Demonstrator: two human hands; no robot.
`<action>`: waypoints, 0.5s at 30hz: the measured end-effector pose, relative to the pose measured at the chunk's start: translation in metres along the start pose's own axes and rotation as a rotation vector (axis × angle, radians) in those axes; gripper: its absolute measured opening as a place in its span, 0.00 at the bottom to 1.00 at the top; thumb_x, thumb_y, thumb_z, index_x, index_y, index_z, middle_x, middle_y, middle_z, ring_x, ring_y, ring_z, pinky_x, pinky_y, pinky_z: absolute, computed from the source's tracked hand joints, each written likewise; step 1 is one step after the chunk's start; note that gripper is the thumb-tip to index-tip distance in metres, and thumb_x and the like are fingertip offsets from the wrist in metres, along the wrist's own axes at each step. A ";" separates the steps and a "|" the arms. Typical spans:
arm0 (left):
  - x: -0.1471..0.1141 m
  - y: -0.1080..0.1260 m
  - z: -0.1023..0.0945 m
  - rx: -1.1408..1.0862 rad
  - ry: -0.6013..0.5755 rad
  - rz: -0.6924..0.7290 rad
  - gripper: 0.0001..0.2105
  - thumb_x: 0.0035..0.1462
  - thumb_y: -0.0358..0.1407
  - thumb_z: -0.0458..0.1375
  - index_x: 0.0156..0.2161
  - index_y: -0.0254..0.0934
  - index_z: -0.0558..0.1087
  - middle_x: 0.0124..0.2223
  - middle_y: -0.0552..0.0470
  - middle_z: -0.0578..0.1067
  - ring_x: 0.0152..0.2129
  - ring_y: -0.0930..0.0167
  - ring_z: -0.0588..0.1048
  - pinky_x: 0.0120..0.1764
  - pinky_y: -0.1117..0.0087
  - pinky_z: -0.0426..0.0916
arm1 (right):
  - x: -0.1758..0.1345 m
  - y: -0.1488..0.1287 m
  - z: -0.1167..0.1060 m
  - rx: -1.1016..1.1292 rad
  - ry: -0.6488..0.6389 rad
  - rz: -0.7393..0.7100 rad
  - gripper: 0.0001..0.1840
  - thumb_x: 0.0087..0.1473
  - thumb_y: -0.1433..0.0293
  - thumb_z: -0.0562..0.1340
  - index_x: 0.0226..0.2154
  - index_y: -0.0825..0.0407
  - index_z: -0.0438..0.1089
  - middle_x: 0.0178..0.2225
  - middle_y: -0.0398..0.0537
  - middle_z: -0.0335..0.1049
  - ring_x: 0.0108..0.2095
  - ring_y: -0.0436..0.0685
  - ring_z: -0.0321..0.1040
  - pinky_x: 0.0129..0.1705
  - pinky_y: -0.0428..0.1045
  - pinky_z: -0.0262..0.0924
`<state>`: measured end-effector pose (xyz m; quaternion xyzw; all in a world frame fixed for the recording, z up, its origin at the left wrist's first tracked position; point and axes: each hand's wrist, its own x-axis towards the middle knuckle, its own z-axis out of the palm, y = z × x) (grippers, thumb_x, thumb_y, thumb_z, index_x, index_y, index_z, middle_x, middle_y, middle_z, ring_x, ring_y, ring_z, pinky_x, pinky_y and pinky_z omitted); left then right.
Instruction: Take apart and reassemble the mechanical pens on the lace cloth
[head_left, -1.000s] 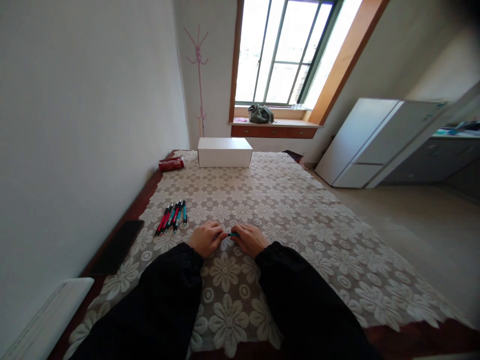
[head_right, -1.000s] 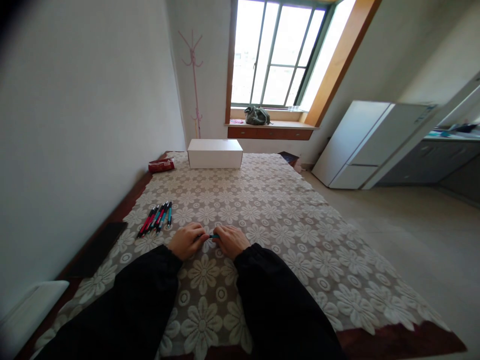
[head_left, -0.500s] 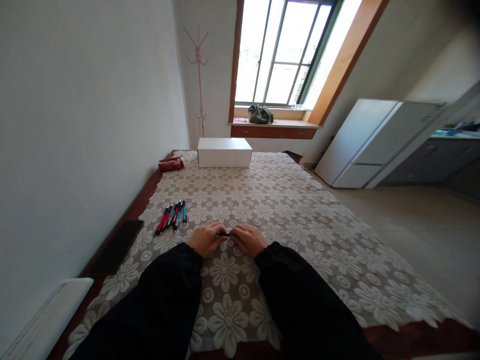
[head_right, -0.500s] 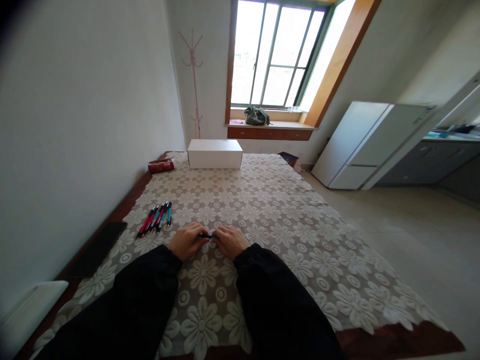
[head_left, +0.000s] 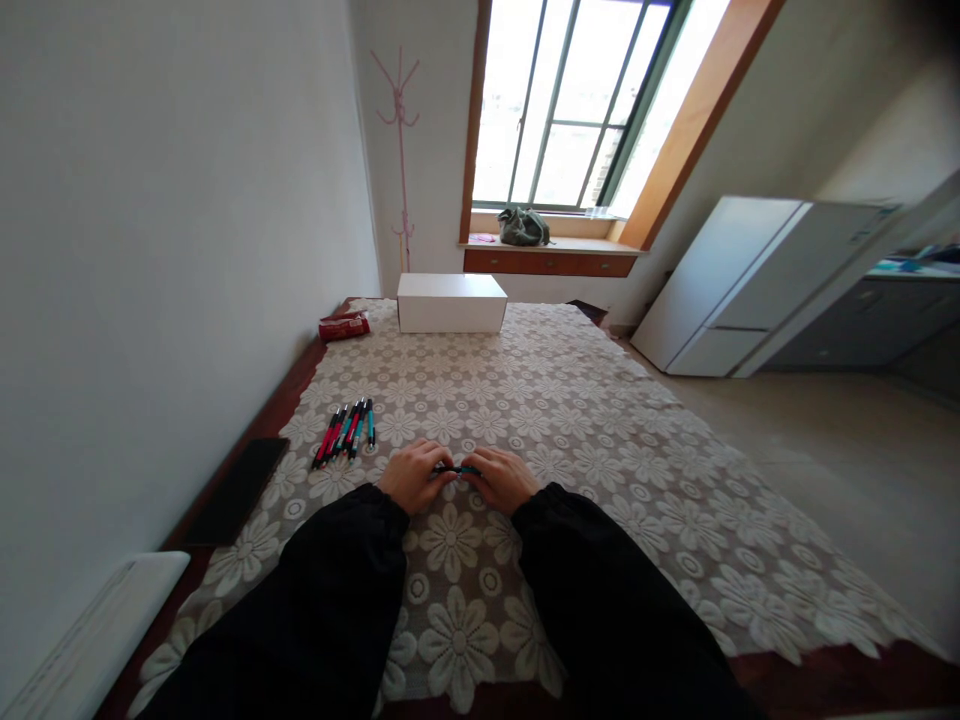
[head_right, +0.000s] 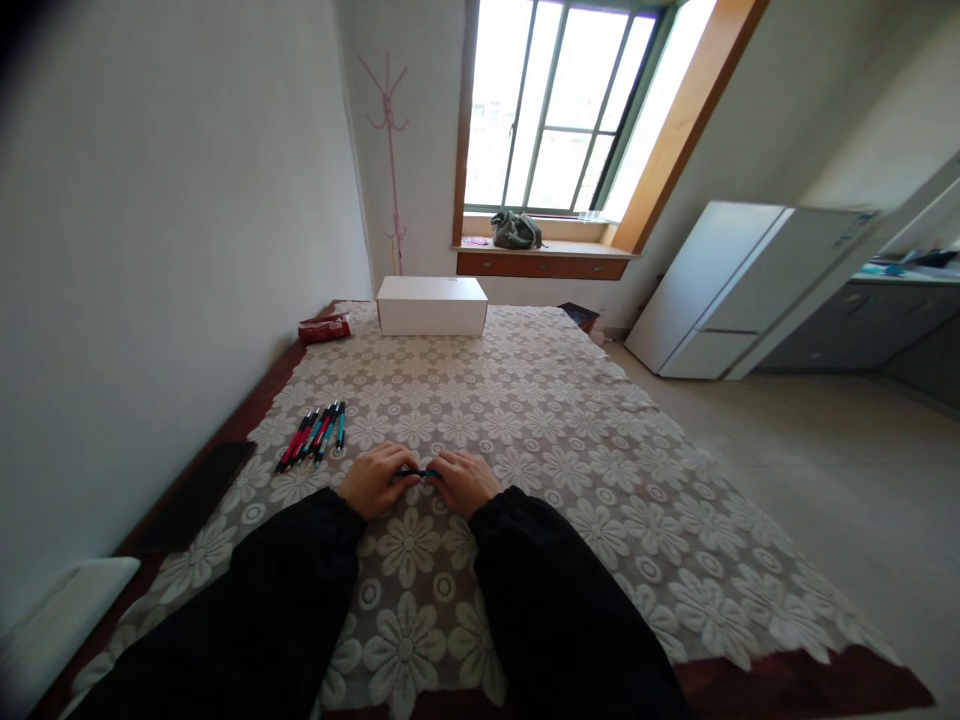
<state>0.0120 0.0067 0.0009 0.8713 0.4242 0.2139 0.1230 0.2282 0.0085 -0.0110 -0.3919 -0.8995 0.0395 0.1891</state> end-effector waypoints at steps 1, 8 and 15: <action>0.000 0.000 0.000 0.003 0.002 -0.002 0.08 0.61 0.41 0.54 0.39 0.40 0.72 0.42 0.50 0.75 0.43 0.66 0.71 0.45 0.66 0.66 | 0.000 0.000 0.000 -0.005 0.008 -0.002 0.09 0.62 0.64 0.56 0.38 0.49 0.68 0.35 0.46 0.70 0.38 0.54 0.67 0.40 0.47 0.58; -0.001 0.001 0.000 -0.023 0.015 0.005 0.11 0.59 0.41 0.57 0.45 0.41 0.71 0.44 0.50 0.75 0.44 0.66 0.70 0.47 0.65 0.66 | -0.001 0.002 0.002 -0.013 0.019 -0.007 0.09 0.62 0.64 0.56 0.39 0.49 0.69 0.36 0.46 0.70 0.38 0.54 0.67 0.41 0.48 0.58; 0.000 -0.001 0.002 -0.002 0.002 0.000 0.07 0.60 0.40 0.55 0.39 0.40 0.73 0.43 0.50 0.75 0.45 0.66 0.70 0.48 0.65 0.65 | 0.000 0.002 0.003 -0.013 0.018 -0.017 0.10 0.62 0.63 0.56 0.39 0.49 0.70 0.36 0.47 0.70 0.39 0.54 0.67 0.42 0.47 0.58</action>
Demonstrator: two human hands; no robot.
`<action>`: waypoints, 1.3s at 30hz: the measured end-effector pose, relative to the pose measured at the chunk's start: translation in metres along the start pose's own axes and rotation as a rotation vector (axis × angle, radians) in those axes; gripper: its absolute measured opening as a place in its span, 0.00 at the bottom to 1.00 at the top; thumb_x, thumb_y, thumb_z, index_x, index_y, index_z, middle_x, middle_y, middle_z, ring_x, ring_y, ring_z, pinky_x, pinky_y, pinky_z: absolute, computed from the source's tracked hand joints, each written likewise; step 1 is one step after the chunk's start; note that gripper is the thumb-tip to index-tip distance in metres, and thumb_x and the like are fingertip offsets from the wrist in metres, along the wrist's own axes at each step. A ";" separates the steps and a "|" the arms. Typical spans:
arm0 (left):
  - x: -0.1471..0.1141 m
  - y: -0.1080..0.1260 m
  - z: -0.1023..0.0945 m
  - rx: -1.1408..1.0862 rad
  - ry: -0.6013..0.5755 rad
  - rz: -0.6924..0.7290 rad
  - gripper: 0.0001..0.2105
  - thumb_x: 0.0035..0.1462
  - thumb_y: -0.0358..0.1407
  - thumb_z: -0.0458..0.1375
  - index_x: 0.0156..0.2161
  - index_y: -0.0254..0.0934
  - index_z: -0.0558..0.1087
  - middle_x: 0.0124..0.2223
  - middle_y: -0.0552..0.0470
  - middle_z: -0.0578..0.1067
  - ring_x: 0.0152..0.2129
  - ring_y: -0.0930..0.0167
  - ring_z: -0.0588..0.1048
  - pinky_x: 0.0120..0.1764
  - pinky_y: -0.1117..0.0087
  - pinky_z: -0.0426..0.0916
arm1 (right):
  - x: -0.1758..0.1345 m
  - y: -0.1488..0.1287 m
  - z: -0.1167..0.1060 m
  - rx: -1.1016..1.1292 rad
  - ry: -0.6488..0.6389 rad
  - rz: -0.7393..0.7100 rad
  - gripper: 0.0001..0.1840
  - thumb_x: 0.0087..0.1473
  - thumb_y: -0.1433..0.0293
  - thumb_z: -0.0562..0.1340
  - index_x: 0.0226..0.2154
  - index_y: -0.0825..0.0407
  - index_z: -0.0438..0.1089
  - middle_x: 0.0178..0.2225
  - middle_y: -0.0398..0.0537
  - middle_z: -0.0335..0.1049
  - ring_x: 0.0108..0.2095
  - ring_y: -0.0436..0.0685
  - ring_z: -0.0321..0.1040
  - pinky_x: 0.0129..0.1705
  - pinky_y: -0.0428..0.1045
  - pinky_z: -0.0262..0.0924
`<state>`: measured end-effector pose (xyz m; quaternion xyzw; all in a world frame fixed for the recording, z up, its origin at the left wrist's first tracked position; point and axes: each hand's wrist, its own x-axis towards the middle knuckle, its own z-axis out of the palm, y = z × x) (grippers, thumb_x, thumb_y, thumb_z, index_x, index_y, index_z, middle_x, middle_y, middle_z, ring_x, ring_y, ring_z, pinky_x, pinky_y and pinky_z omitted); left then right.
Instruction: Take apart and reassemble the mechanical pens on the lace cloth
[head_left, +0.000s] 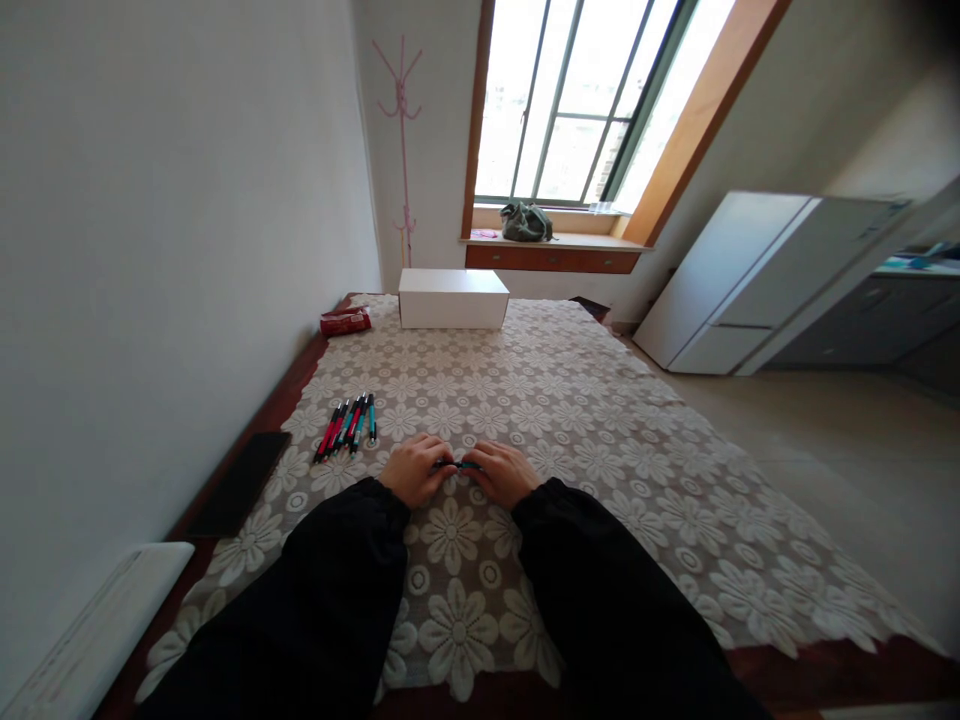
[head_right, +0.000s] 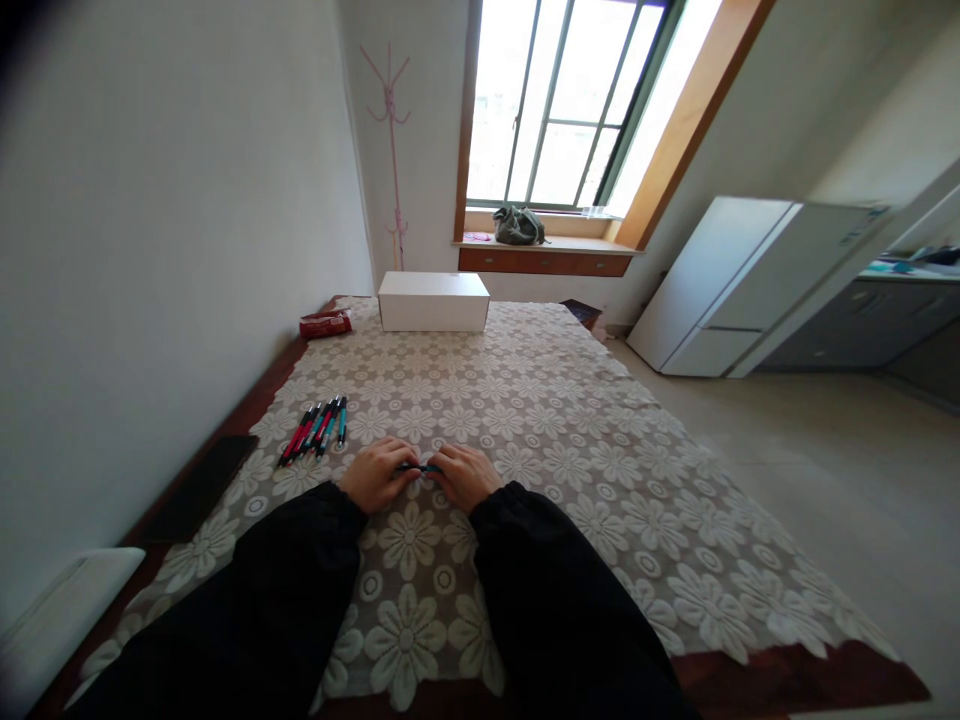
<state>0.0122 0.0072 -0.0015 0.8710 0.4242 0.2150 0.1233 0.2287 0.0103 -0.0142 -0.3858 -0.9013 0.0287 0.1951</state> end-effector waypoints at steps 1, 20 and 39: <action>0.000 0.000 0.000 0.001 0.000 0.003 0.08 0.61 0.40 0.54 0.39 0.40 0.73 0.44 0.50 0.75 0.45 0.66 0.70 0.48 0.65 0.65 | 0.000 0.000 0.001 -0.006 0.002 0.004 0.10 0.62 0.63 0.56 0.39 0.49 0.71 0.36 0.47 0.70 0.39 0.54 0.67 0.42 0.47 0.58; -0.001 -0.002 0.002 -0.011 0.034 -0.012 0.11 0.60 0.43 0.55 0.43 0.40 0.72 0.44 0.50 0.75 0.45 0.65 0.70 0.47 0.64 0.65 | -0.001 0.002 0.002 0.007 0.025 0.018 0.09 0.61 0.63 0.57 0.39 0.48 0.70 0.36 0.47 0.70 0.38 0.54 0.66 0.41 0.48 0.59; -0.002 -0.001 -0.001 0.034 0.074 -0.127 0.08 0.59 0.37 0.55 0.41 0.42 0.75 0.44 0.50 0.75 0.45 0.64 0.70 0.47 0.61 0.64 | -0.001 0.002 -0.002 -0.028 -0.026 0.123 0.12 0.60 0.70 0.57 0.45 0.45 0.71 0.39 0.48 0.70 0.42 0.56 0.65 0.44 0.50 0.58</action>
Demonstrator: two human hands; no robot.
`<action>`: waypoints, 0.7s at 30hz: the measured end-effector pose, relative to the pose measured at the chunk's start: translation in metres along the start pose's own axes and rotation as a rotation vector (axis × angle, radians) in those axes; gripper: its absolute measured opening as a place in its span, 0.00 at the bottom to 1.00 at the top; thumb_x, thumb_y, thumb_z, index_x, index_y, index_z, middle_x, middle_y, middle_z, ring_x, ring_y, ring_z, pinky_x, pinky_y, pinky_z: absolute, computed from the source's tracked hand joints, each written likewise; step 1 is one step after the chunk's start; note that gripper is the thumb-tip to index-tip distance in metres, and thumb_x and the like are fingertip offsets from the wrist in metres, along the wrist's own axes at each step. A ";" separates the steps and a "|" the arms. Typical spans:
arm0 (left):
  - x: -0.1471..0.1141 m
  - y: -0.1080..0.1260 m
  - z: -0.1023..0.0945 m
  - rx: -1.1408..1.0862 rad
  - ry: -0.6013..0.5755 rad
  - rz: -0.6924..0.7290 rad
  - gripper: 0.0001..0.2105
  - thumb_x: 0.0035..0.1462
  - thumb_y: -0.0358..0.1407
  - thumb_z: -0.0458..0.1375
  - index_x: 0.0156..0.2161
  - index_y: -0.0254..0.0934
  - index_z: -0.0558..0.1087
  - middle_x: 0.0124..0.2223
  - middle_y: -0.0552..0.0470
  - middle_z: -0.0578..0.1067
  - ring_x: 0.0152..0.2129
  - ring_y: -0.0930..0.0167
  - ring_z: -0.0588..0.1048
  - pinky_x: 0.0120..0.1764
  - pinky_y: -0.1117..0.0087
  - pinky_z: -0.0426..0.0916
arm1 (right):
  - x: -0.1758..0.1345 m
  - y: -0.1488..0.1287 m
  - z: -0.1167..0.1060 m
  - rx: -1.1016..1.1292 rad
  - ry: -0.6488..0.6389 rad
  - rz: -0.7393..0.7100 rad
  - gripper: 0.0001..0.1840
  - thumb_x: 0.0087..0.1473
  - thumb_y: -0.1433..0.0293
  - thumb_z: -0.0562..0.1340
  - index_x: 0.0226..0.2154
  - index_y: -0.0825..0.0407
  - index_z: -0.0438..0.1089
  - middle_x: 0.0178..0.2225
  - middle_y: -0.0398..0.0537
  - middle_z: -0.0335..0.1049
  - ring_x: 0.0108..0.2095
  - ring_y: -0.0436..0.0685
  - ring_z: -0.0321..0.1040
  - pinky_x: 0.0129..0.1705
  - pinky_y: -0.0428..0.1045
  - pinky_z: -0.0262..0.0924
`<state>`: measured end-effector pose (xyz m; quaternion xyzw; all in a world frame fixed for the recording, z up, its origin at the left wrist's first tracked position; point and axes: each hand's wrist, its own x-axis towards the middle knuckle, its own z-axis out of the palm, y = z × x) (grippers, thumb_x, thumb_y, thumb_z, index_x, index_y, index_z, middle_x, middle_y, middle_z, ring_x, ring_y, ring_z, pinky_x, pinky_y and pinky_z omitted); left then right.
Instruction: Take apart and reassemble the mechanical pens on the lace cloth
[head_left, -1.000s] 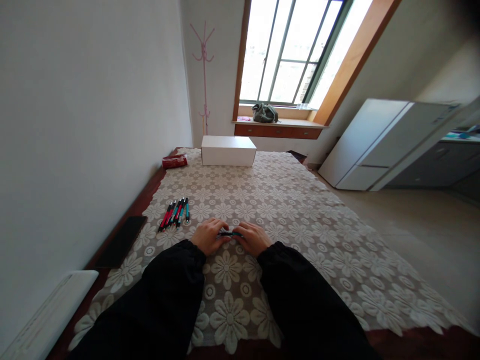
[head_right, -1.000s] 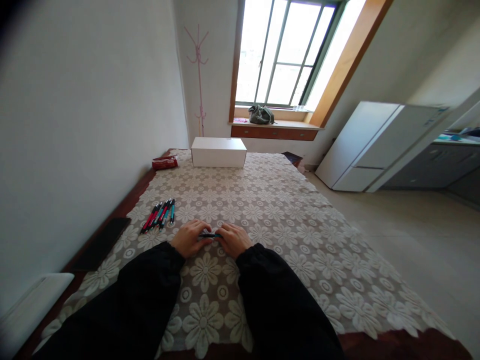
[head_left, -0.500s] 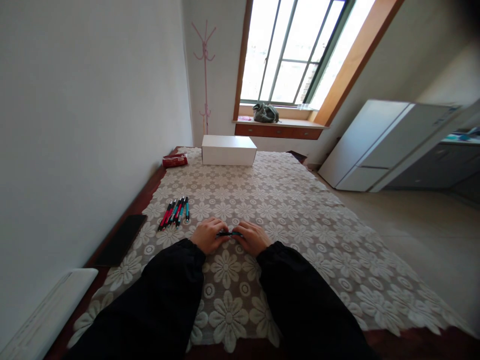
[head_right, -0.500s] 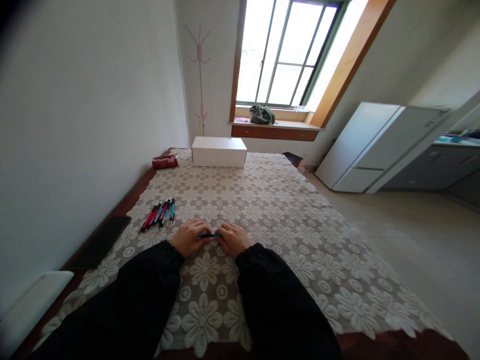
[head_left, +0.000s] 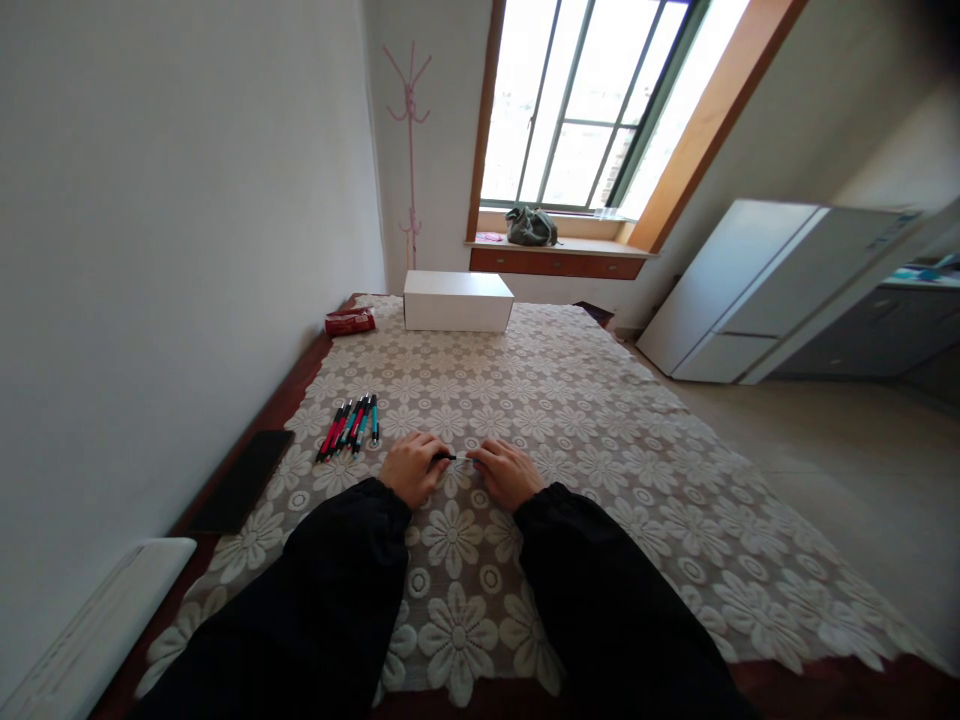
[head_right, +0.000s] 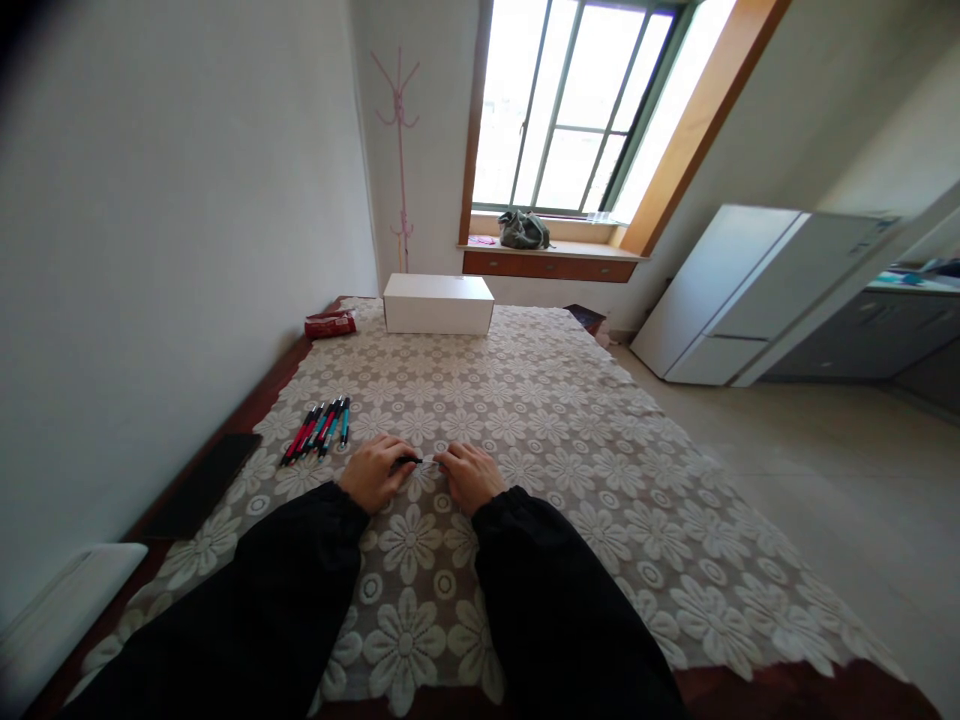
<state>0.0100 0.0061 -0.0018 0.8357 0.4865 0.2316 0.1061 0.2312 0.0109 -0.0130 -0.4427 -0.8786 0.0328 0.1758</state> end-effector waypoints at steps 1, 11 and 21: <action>0.000 0.000 0.000 0.005 0.005 -0.011 0.08 0.60 0.37 0.55 0.41 0.42 0.75 0.44 0.50 0.75 0.45 0.64 0.70 0.47 0.61 0.64 | 0.000 0.000 0.000 -0.004 0.002 0.009 0.13 0.60 0.70 0.57 0.45 0.45 0.71 0.39 0.48 0.70 0.42 0.56 0.65 0.44 0.50 0.58; 0.000 -0.002 0.002 0.045 0.044 -0.069 0.08 0.60 0.37 0.54 0.42 0.41 0.74 0.45 0.49 0.74 0.46 0.64 0.68 0.48 0.61 0.63 | -0.001 0.005 0.004 -0.006 0.046 0.100 0.15 0.59 0.73 0.56 0.47 0.45 0.71 0.40 0.48 0.69 0.43 0.56 0.65 0.44 0.49 0.58; -0.001 -0.003 0.001 0.057 0.071 -0.129 0.08 0.59 0.39 0.55 0.40 0.42 0.74 0.45 0.49 0.74 0.46 0.63 0.68 0.48 0.60 0.62 | -0.002 0.012 0.008 -0.046 0.071 0.138 0.17 0.58 0.74 0.57 0.48 0.46 0.71 0.41 0.51 0.69 0.44 0.58 0.63 0.47 0.52 0.57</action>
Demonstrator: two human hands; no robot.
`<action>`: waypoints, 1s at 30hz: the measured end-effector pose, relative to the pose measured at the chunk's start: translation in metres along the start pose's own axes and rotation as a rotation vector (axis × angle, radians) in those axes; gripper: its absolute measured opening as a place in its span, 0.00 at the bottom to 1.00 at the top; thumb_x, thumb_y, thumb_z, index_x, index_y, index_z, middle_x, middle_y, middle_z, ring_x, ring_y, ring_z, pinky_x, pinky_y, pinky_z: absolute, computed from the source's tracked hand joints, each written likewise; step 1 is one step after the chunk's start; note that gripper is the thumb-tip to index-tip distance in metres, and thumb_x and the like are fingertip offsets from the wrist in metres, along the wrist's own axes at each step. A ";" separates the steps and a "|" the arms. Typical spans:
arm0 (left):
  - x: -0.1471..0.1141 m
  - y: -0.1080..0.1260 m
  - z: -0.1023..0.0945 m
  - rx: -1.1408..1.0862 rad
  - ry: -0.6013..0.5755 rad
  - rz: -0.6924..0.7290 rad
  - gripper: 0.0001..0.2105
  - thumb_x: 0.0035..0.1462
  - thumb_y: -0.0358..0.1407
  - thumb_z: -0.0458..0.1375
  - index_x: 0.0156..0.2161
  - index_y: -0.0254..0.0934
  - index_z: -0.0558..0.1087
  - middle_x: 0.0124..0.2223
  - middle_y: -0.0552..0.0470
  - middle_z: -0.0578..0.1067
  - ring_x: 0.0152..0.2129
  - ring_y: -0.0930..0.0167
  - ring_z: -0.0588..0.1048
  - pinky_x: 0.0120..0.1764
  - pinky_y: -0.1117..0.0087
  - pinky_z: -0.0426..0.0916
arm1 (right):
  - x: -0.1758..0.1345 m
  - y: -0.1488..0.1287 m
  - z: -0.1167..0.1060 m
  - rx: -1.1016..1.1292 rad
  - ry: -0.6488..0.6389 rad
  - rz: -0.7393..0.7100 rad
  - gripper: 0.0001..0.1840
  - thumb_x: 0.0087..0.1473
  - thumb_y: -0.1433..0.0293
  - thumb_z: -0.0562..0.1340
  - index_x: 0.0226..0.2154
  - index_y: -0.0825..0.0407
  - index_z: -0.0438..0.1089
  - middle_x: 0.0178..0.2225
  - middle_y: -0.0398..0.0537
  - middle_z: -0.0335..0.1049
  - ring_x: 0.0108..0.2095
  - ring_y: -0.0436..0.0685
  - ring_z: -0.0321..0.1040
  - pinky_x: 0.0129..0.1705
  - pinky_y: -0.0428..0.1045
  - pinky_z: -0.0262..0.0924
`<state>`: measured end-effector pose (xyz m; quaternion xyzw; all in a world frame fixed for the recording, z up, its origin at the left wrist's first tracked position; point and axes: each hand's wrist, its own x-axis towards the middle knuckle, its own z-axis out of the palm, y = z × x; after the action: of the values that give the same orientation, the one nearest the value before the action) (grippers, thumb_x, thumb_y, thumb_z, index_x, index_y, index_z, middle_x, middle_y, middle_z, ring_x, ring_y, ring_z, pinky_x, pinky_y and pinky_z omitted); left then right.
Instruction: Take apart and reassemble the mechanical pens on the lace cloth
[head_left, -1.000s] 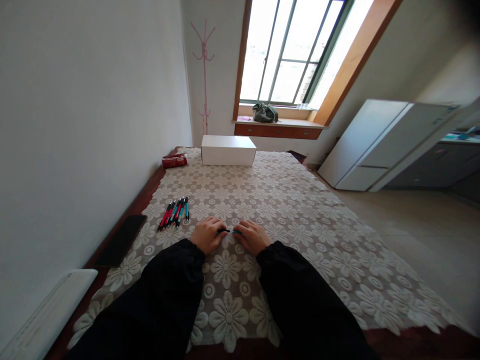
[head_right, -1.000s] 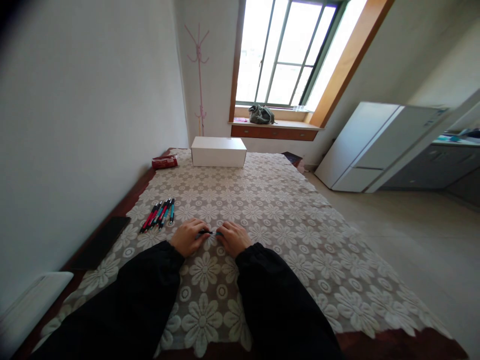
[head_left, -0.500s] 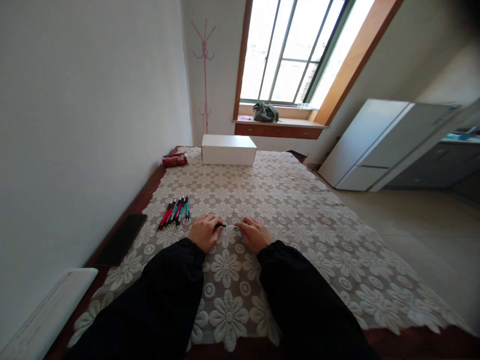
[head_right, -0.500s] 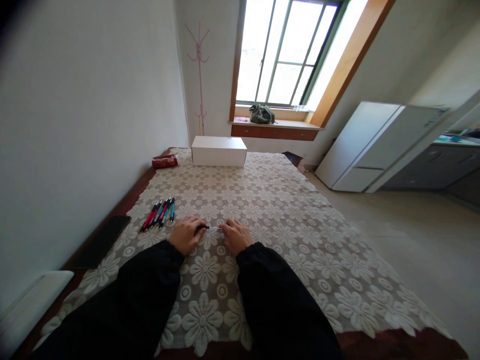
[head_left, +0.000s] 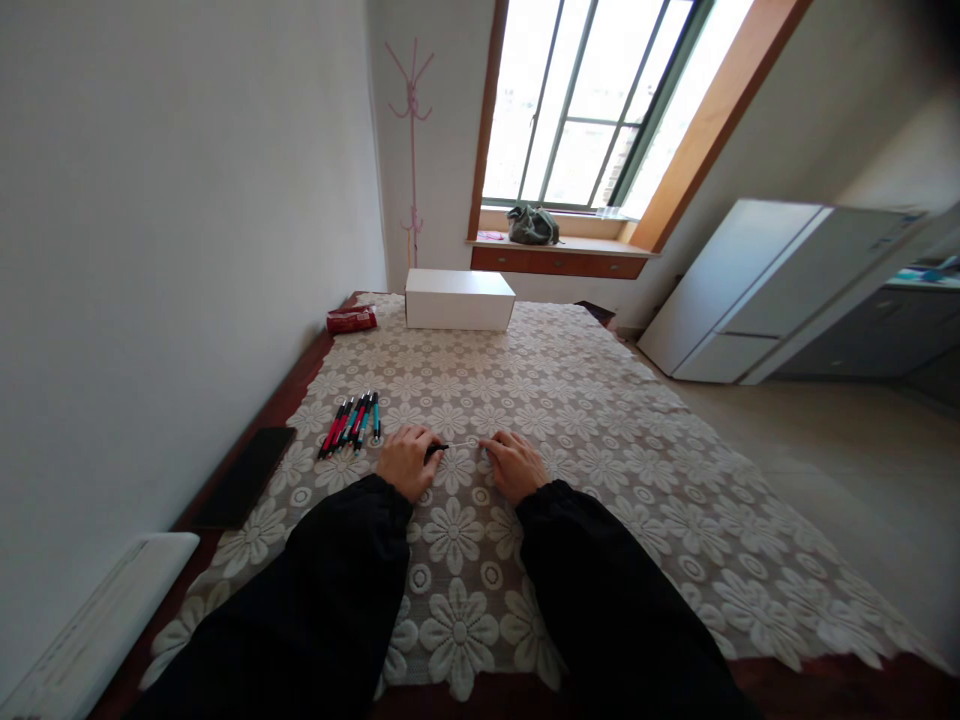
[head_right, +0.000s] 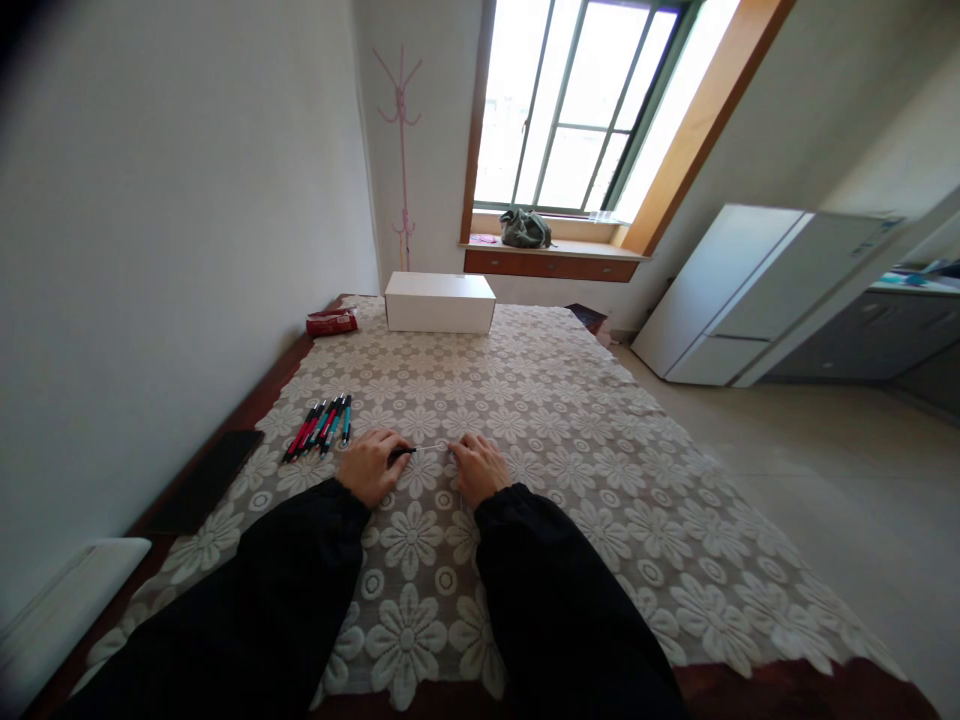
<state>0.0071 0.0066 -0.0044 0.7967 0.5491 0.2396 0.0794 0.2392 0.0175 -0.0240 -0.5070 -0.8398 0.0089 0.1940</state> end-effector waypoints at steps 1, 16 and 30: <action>0.000 0.000 0.000 0.009 0.005 -0.007 0.08 0.58 0.39 0.55 0.40 0.42 0.74 0.45 0.49 0.74 0.46 0.63 0.68 0.48 0.60 0.62 | 0.000 0.000 0.000 0.002 -0.004 -0.002 0.18 0.58 0.75 0.57 0.49 0.46 0.70 0.41 0.51 0.69 0.44 0.58 0.63 0.47 0.52 0.57; 0.001 0.000 0.000 -0.028 -0.020 0.076 0.09 0.58 0.37 0.56 0.44 0.42 0.73 0.48 0.49 0.73 0.48 0.64 0.68 0.50 0.61 0.62 | 0.002 -0.007 -0.004 0.098 -0.008 -0.141 0.11 0.59 0.73 0.57 0.41 0.45 0.71 0.40 0.46 0.72 0.44 0.56 0.64 0.49 0.52 0.56; 0.000 0.003 -0.002 -0.057 -0.067 0.117 0.10 0.60 0.36 0.54 0.46 0.41 0.72 0.48 0.49 0.74 0.48 0.63 0.68 0.48 0.61 0.64 | 0.001 -0.011 -0.011 0.028 0.020 -0.256 0.19 0.55 0.78 0.58 0.42 0.40 0.74 0.40 0.44 0.72 0.47 0.57 0.61 0.63 0.63 0.31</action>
<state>0.0090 0.0055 -0.0012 0.8325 0.4914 0.2328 0.1063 0.2328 0.0108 -0.0114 -0.3929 -0.8956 -0.0094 0.2087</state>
